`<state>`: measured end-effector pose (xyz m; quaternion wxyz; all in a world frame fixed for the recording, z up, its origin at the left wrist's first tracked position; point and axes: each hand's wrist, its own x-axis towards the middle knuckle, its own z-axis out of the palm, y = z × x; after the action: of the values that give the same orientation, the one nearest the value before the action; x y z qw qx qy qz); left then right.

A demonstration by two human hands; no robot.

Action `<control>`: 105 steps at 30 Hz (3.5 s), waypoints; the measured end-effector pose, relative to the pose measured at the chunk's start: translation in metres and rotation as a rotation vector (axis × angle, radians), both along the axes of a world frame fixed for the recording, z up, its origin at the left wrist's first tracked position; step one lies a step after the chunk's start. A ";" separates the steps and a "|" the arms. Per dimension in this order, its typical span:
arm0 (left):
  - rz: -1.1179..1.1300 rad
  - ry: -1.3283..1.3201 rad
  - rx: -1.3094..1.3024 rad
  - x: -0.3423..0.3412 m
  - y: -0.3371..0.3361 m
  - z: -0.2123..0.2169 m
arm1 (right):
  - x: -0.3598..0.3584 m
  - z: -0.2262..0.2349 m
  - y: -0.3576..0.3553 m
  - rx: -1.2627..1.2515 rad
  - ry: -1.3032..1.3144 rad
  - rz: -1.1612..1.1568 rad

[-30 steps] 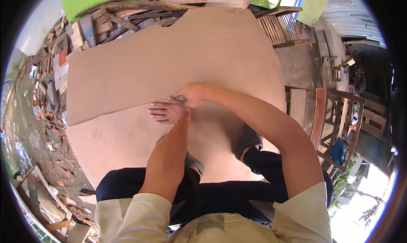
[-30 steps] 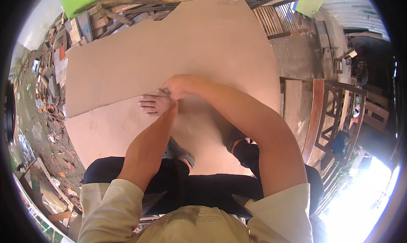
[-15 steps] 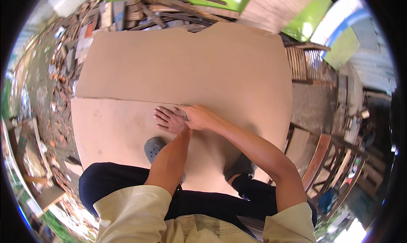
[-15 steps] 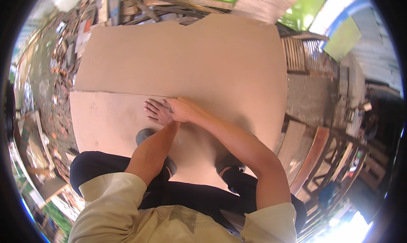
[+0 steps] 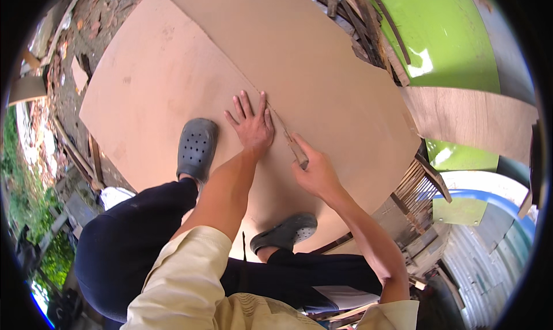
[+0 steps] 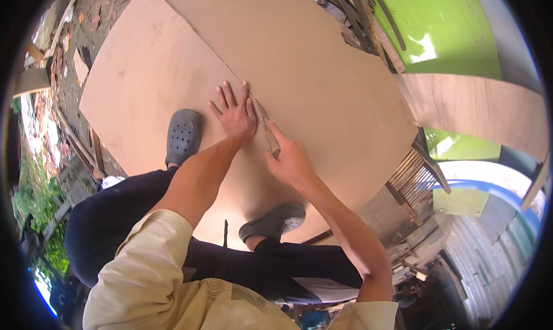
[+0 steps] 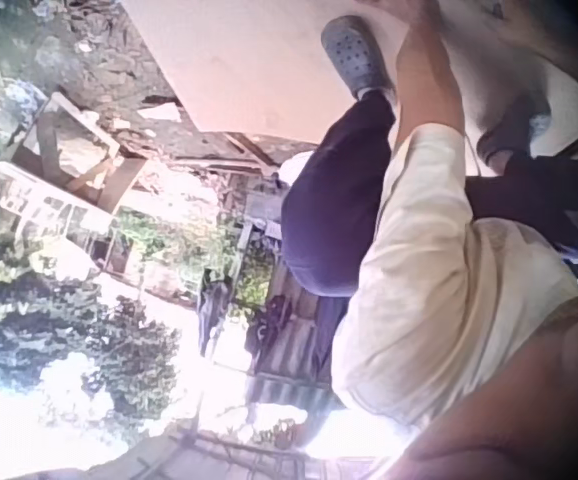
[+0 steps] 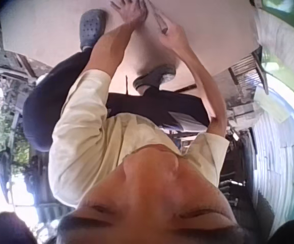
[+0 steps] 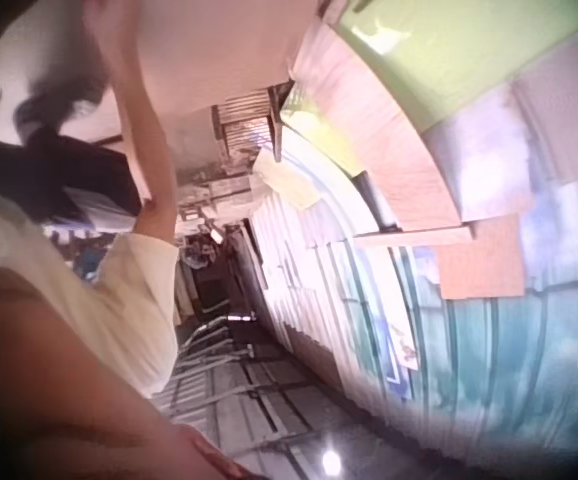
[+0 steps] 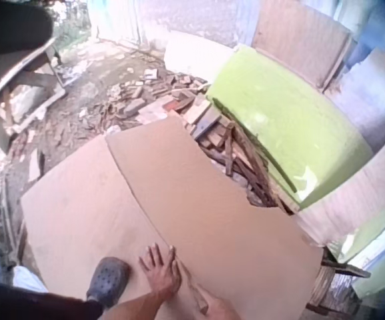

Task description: The person positions a large board on a makeshift work surface, then uses a hand saw to cut the board into smaller pieces. The person adjusts the board's position and continues sawing until the cut is complete.

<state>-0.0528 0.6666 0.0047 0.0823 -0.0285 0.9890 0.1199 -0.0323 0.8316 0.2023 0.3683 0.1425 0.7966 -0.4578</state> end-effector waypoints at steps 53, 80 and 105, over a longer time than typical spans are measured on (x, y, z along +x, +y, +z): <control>-0.066 -0.006 -0.094 -0.004 0.003 0.004 | 0.111 0.073 0.078 -0.048 0.233 -0.031; -0.073 -0.008 -0.092 0.000 0.007 0.004 | 0.114 0.044 0.084 0.005 -0.004 -0.011; -0.092 0.008 -0.151 0.000 0.002 -0.007 | 0.151 0.068 0.107 0.004 0.146 0.017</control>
<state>-0.0530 0.6687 -0.0024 0.0815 0.0111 0.9958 0.0411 0.1189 0.9387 0.2706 0.3129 0.1026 0.8234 -0.4622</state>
